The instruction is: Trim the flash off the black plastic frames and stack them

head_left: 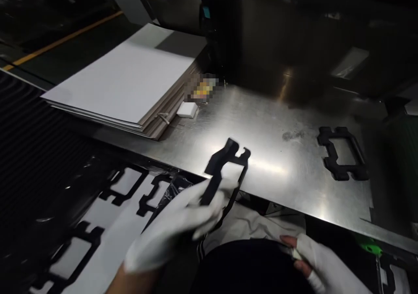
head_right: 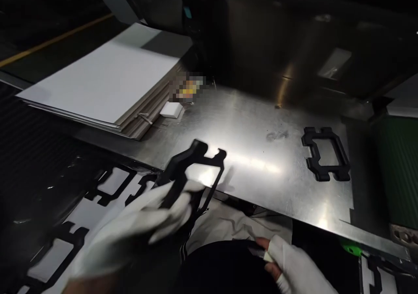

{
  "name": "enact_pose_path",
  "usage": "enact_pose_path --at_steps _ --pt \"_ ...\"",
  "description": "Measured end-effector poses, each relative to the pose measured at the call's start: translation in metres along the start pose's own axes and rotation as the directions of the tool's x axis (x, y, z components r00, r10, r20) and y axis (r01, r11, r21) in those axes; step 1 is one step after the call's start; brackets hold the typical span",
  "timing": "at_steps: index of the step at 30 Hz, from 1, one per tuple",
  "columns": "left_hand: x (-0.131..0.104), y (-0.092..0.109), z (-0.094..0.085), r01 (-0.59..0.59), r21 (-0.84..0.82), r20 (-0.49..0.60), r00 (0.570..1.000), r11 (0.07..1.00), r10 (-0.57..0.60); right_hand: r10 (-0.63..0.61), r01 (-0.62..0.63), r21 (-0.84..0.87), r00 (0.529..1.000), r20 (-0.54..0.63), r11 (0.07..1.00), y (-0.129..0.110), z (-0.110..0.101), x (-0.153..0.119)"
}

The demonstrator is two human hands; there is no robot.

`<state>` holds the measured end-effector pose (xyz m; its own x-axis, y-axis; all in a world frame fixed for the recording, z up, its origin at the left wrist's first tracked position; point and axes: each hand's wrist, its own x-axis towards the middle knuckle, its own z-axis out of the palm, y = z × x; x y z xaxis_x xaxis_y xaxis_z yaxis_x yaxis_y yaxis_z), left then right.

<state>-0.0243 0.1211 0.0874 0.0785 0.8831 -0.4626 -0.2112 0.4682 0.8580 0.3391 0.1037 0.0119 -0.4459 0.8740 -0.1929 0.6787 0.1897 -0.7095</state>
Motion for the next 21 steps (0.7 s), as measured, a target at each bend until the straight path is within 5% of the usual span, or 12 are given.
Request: enact_pose_path --at_steps 2,6,9,13,21 --pt "0.039 0.019 0.008 -0.012 -0.015 0.2 0.98 1.0 0.015 -0.024 0.028 -0.084 0.998 0.054 0.996 -0.002 -0.023 0.031" --pt "0.084 0.026 0.025 -0.01 -0.137 0.248 0.968 0.991 0.044 -0.055 0.042 -0.368 0.998 -0.027 0.929 -0.014 -0.025 0.1" --pt "0.086 0.023 0.035 0.019 -0.085 0.266 0.964 0.996 0.004 -0.125 0.132 -0.493 0.991 0.047 0.86 -0.035 0.0 0.13" --pt "0.078 0.031 0.042 0.022 0.09 0.244 0.969 0.996 -0.043 -0.158 0.218 -0.489 0.974 0.162 0.845 -0.056 0.022 0.136" --pt "0.083 0.033 0.047 0.072 0.214 0.207 0.971 0.974 -0.117 -0.057 0.126 -0.466 0.986 0.159 0.875 -0.058 0.002 0.144"
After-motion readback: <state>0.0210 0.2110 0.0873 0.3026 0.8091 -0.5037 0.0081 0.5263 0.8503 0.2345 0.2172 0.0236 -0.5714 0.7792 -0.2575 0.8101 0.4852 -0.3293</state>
